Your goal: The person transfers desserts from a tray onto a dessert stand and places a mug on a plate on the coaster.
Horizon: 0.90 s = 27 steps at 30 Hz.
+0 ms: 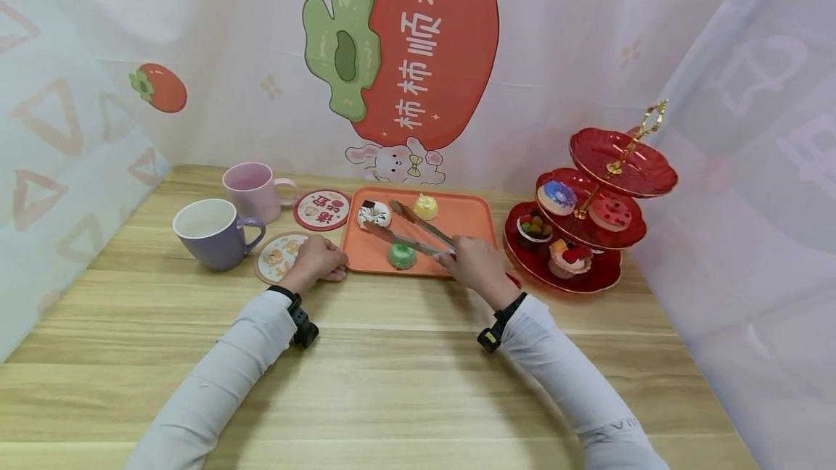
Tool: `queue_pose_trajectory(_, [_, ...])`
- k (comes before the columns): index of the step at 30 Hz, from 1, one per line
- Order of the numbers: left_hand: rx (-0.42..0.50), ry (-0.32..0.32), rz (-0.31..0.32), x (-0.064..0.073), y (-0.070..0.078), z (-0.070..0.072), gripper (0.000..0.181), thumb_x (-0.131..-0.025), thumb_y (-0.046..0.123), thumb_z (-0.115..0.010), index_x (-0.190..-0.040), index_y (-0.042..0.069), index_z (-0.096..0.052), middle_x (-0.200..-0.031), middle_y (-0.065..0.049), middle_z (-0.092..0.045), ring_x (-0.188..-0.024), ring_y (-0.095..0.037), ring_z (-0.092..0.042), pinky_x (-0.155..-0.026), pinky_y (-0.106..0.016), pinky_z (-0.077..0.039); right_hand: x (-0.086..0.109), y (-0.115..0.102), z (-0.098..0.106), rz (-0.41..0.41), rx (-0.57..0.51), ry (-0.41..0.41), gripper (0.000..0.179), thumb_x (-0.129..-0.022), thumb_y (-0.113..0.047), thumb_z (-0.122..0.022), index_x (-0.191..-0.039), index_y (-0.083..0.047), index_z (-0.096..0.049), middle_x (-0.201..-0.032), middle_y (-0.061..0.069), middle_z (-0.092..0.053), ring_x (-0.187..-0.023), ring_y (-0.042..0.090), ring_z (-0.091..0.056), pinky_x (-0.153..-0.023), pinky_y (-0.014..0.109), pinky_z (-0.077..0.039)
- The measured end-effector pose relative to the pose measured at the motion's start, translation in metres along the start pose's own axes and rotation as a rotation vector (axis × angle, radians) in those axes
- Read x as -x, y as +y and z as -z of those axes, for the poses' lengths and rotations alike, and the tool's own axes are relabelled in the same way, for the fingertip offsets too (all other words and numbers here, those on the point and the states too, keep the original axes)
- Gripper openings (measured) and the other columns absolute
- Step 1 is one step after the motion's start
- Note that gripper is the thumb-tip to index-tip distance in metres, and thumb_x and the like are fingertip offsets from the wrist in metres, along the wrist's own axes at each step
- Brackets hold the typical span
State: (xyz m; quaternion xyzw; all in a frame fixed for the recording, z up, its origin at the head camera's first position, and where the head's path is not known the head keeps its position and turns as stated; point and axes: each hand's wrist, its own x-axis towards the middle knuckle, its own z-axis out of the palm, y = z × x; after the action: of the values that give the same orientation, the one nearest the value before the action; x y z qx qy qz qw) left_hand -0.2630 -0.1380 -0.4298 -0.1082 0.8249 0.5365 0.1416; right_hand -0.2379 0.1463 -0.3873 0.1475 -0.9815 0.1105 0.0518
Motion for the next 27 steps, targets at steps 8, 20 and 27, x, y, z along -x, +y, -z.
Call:
queue_pose_trajectory(8, [-0.027,-0.01,0.017,0.0,0.0018,-0.0003,0.014,-0.086,0.006,-0.06,-0.092,-0.007,-0.061,-0.067,-0.011,-0.062,-0.052,-0.014,-0.063,-0.053,-0.027,-0.057,-0.0029,-0.0067,-0.0017,0.01,0.05,0.035,0.029,-0.086,-0.035,-0.066,-0.075,-0.011,-0.058,-0.059,0.0,-0.048,-0.05,0.018,-0.046,-0.04,0.028,-0.035])
queue_pose_trajectory(20, [-0.035,-0.005,0.029,-0.0008,0.0011,0.0006,0.012,-0.086,0.005,-0.06,-0.09,-0.006,-0.06,-0.066,-0.011,-0.062,-0.051,-0.014,-0.062,-0.052,-0.026,-0.056,-0.0007,-0.008,-0.0024,0.037,0.053,0.058,0.027,-0.086,-0.034,-0.066,-0.075,-0.011,-0.059,-0.059,-0.001,-0.048,-0.049,0.017,-0.046,-0.04,0.027,-0.036])
queue_pose_trajectory(27, [-0.031,-0.009,0.016,0.0014,0.0026,0.0003,0.012,-0.086,0.005,-0.06,-0.089,-0.006,-0.061,-0.066,-0.011,-0.062,-0.051,-0.014,-0.062,-0.052,-0.027,-0.056,0.0049,-0.0048,0.0004,0.037,0.021,0.073,0.027,-0.086,-0.035,-0.066,-0.075,-0.011,-0.059,-0.059,-0.001,-0.047,-0.049,0.017,-0.045,-0.039,0.027,-0.035])
